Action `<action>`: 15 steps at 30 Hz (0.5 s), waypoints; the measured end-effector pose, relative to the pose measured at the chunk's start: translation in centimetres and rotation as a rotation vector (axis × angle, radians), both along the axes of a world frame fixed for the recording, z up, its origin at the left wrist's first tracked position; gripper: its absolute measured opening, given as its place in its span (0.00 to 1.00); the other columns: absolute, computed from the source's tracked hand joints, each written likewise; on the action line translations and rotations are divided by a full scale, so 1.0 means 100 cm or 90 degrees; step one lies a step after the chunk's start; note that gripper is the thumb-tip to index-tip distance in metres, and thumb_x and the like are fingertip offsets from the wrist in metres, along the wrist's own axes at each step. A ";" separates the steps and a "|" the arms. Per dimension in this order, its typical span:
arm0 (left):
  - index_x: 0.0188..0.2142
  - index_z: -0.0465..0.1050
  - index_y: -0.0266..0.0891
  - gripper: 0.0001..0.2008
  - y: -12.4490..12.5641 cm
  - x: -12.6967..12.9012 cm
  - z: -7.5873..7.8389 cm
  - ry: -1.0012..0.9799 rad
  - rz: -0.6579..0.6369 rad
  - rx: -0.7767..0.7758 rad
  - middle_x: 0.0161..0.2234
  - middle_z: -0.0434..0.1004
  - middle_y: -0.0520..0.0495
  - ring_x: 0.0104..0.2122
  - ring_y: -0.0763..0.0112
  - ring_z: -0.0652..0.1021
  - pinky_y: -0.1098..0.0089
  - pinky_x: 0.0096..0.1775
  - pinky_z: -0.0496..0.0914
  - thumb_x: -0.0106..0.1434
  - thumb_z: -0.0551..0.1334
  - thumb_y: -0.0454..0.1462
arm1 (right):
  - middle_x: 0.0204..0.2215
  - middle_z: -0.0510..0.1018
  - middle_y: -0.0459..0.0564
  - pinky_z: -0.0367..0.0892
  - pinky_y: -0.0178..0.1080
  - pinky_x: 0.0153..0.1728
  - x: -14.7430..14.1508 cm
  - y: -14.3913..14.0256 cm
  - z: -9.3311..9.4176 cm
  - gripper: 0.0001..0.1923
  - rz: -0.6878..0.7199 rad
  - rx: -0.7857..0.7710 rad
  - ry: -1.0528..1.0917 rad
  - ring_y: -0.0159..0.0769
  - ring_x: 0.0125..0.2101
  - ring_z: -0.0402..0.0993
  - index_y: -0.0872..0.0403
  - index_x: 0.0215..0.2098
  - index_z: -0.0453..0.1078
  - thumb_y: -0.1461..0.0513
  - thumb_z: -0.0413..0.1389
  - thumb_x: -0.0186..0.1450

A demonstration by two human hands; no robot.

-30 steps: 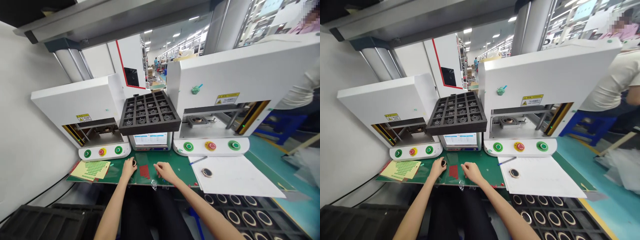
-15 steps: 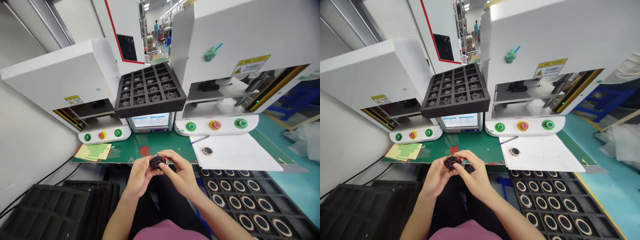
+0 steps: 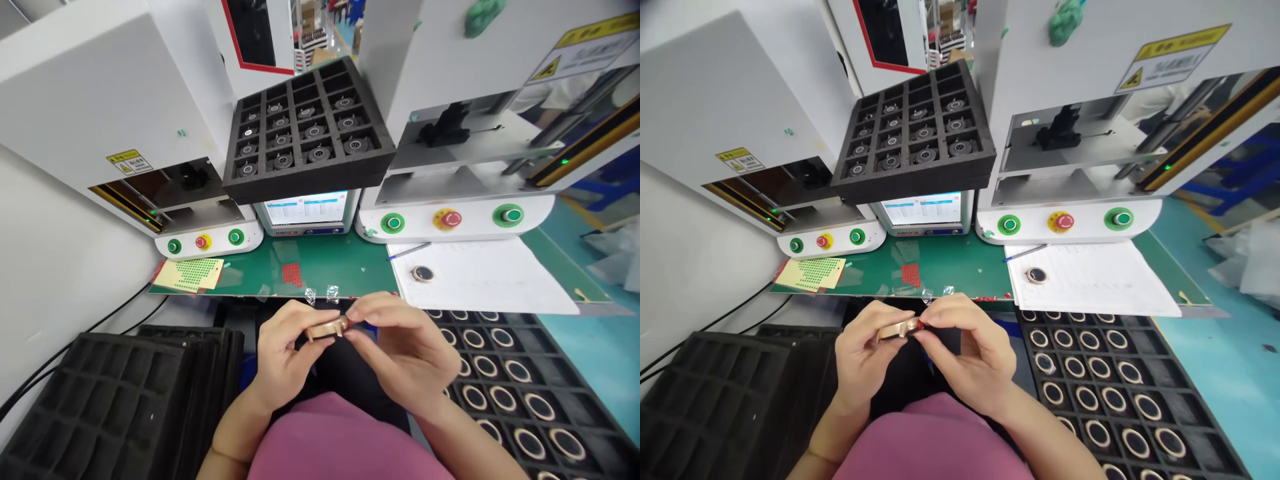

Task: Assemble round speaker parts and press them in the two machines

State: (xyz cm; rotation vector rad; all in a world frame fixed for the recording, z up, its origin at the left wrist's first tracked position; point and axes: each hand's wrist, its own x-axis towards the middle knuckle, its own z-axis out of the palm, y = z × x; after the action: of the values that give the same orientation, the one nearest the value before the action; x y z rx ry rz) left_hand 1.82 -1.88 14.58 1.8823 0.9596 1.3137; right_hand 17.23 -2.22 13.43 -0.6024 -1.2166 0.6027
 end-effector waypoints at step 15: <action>0.53 0.75 0.45 0.18 -0.008 -0.007 0.000 0.076 -0.102 0.026 0.40 0.80 0.47 0.38 0.72 0.79 0.74 0.40 0.75 0.64 0.64 0.30 | 0.28 0.75 0.45 0.72 0.38 0.32 0.037 0.006 0.005 0.11 0.251 -0.010 -0.206 0.33 0.30 0.74 0.51 0.37 0.70 0.74 0.57 0.63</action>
State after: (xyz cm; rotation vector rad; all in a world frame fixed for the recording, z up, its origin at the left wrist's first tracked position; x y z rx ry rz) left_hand 1.10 -2.67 14.56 2.0420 0.8274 1.1467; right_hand 20.96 -1.64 13.92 -0.4852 -1.6561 0.8684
